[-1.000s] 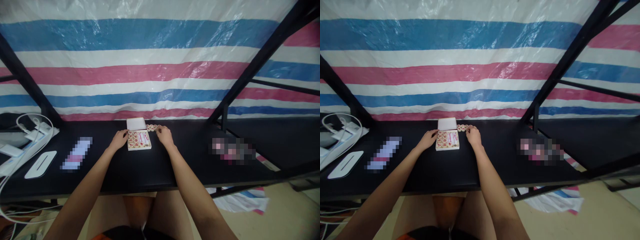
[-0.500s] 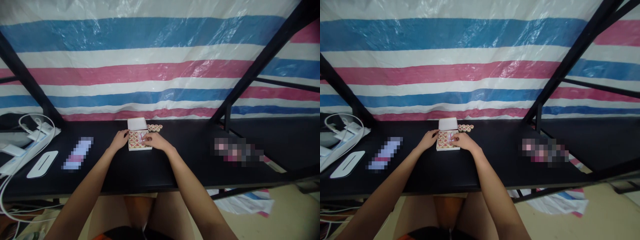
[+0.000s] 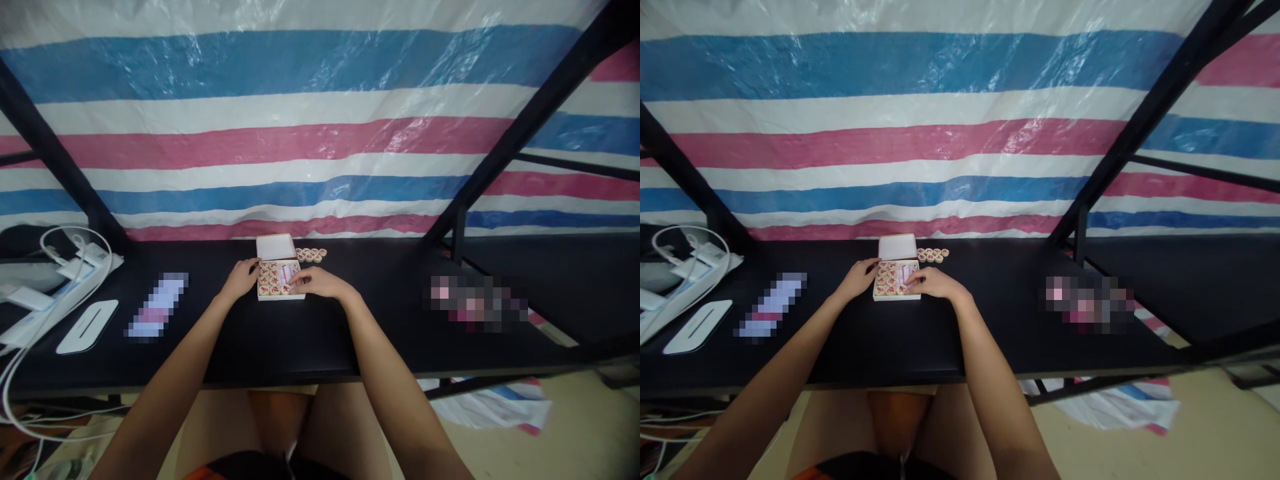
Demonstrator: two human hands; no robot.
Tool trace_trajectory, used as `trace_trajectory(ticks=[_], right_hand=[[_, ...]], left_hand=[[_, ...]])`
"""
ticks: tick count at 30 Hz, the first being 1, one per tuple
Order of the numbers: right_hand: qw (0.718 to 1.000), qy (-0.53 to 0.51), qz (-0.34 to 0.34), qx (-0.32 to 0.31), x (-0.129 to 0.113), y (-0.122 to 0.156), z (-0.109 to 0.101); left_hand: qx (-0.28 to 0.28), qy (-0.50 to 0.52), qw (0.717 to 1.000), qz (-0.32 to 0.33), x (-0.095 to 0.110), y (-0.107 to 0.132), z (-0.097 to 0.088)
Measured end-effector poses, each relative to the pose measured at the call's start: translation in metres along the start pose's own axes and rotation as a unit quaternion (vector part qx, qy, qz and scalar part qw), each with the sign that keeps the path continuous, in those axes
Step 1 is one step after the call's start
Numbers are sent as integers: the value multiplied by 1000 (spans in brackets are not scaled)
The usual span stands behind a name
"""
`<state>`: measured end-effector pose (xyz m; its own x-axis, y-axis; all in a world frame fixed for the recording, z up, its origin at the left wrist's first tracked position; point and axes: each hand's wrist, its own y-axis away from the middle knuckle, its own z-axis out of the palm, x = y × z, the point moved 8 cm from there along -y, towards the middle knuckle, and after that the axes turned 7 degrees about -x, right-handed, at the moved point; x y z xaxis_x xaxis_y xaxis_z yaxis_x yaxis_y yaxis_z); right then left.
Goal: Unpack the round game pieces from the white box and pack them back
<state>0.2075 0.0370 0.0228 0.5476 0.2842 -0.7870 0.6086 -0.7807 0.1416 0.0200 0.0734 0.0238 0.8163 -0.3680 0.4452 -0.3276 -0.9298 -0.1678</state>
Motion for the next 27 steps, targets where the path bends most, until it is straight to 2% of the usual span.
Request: trace_trajectory(ticks=[6, 13, 18, 20, 23, 25, 27], right_hand=[[997, 64, -7, 49, -11, -2, 0], [992, 101, -22, 73, -17, -2, 0], [980, 93, -46, 173, -18, 7, -22], [968, 111, -10, 223, -8, 15, -38], [932, 156, 120, 304, 24, 32, -64], [905, 159, 212, 331, 49, 43, -74], [885, 153, 267, 348, 67, 50, -79]], left_hand=[[1, -1, 1000, -2, 0, 1, -1], [4, -2, 1000, 3, 0, 0, -1], [6, 7, 1000, 9, 0, 0, -1], [4, 10, 1000, 9, 1, 1, -2], [3, 10, 1000, 2, 0, 1, -2], [3, 10, 1000, -1, -1, 1, -1], [3, 11, 1000, 1, -2, 0, 0]])
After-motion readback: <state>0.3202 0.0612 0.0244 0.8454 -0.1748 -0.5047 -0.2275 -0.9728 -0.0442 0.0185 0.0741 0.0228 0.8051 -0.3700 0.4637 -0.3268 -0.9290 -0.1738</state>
